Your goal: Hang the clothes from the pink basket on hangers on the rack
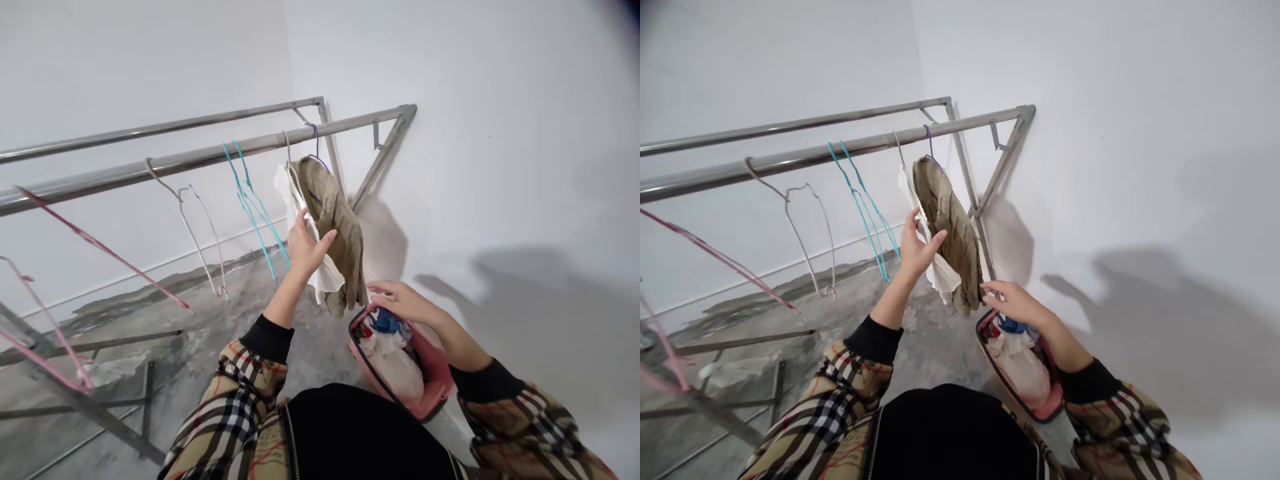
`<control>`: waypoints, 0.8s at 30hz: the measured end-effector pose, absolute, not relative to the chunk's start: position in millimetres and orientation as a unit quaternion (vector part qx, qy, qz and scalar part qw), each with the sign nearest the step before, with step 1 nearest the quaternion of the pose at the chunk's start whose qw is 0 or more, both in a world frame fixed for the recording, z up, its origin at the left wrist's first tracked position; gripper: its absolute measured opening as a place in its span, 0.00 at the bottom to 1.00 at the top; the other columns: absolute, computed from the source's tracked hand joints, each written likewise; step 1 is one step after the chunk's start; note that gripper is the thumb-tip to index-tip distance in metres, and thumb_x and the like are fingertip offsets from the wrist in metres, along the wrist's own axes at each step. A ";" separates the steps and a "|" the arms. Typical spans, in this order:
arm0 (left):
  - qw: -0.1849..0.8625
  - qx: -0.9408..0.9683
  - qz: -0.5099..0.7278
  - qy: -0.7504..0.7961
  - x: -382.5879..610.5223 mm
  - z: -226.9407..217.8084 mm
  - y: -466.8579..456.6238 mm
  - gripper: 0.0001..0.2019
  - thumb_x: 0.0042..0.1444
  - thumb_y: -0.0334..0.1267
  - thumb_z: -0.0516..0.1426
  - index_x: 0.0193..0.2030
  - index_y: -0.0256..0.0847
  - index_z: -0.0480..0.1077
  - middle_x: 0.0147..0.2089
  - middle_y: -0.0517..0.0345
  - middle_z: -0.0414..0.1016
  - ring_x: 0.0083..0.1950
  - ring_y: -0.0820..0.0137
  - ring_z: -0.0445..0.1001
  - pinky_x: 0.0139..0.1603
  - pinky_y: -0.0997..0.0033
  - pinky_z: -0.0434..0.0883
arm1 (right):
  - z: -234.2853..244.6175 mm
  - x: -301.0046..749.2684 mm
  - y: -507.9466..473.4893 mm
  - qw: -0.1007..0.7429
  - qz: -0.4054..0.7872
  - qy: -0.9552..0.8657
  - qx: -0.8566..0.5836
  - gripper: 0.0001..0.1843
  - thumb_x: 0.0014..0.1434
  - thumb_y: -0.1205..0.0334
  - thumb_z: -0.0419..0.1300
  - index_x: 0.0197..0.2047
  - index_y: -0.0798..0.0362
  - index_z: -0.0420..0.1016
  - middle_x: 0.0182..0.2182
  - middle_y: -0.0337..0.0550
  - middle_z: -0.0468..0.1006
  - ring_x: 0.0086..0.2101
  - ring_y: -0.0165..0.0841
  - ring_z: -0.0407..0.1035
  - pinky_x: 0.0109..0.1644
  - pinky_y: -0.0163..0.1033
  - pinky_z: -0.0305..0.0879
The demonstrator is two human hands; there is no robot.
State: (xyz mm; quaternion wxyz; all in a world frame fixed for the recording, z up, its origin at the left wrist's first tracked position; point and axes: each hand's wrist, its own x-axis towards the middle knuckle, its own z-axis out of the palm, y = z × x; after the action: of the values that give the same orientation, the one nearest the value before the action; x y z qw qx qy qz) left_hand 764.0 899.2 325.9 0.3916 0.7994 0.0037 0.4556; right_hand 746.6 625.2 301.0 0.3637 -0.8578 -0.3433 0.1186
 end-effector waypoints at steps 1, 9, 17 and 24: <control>0.397 0.796 0.456 0.029 760.2 326.1 899.5 0.43 0.47 0.60 0.63 0.63 0.36 0.58 0.49 0.44 0.73 0.52 0.55 0.73 0.55 0.50 0.67 | 311.5 749.5 638.2 0.377 0.106 -0.361 -0.846 0.24 0.60 0.51 0.56 0.54 0.54 0.76 0.48 0.51 0.80 0.46 0.42 0.74 0.50 0.47 0.70; 0.420 0.791 0.436 0.089 739.3 326.5 906.0 0.26 0.47 0.60 0.63 0.40 0.38 0.67 0.37 0.56 0.70 0.37 0.68 0.69 0.39 0.69 0.66 | 368.1 769.7 730.9 0.490 -0.020 -0.409 -0.770 0.21 0.62 0.53 0.55 0.53 0.54 0.76 0.44 0.48 0.81 0.40 0.35 0.74 0.47 0.42 0.70; 0.386 0.817 0.421 0.075 721.5 314.2 902.6 0.22 0.55 0.51 0.58 0.20 0.41 0.55 0.21 0.65 0.55 0.24 0.75 0.56 0.27 0.72 0.51 | 381.5 787.8 808.1 0.562 0.003 -0.369 -0.740 0.19 0.59 0.53 0.58 0.46 0.58 0.77 0.38 0.46 0.79 0.38 0.34 0.71 0.44 0.38 0.67; 0.266 0.858 0.438 -0.026 708.0 279.1 900.6 0.19 0.60 0.40 0.54 0.19 0.41 0.58 0.21 0.61 0.58 0.27 0.72 0.60 0.30 0.71 0.53 | 391.2 782.0 817.8 0.523 -0.060 -0.361 -0.770 0.16 0.60 0.54 0.57 0.27 0.56 0.76 0.22 0.38 0.71 0.30 0.30 0.65 0.35 0.35 0.60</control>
State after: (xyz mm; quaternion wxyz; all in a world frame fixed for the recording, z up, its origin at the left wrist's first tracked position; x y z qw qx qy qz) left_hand 708.0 900.6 279.1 0.2663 0.8580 -0.0262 0.4384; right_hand 782.0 817.8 391.2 0.5226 -0.7699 -0.3611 -0.0603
